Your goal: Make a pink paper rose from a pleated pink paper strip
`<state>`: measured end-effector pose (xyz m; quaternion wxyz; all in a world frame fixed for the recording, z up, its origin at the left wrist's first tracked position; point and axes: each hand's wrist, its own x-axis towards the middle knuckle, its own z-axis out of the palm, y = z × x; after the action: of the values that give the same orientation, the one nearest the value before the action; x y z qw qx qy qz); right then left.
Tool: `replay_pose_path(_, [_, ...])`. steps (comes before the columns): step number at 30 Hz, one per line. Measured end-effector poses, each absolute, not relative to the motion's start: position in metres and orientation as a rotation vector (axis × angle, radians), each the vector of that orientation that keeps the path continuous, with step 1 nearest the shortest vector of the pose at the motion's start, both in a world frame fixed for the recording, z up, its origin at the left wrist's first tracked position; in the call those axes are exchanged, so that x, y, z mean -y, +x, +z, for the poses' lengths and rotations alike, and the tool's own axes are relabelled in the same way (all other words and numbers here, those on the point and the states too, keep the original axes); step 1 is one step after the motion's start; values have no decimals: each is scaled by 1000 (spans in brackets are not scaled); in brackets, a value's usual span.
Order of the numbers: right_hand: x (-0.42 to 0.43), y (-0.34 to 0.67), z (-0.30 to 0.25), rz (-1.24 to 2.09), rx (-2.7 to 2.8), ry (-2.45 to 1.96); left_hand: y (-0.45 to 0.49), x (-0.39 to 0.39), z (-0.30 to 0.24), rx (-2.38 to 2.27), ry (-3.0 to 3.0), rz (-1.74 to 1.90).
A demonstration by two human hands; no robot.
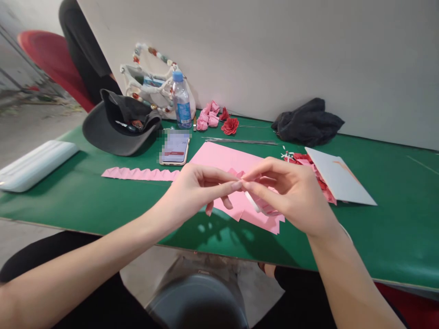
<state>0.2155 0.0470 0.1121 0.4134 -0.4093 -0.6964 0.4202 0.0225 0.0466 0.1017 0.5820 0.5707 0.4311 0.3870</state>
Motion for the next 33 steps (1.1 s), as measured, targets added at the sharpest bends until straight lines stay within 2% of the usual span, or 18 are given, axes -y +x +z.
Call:
replay_pose_path(13, [-51, 221, 108, 925, 1711, -1157, 20, -45, 97, -1079, 1375, 1055])
replay_pose_path(23, [-50, 218, 110, 983, 1687, -1134, 20, -45, 102, -1061, 1341, 1010])
replay_pose_path(33, [-46, 223, 119, 1234, 1763, -1088, 18, -42, 111, -1050, 1466, 971])
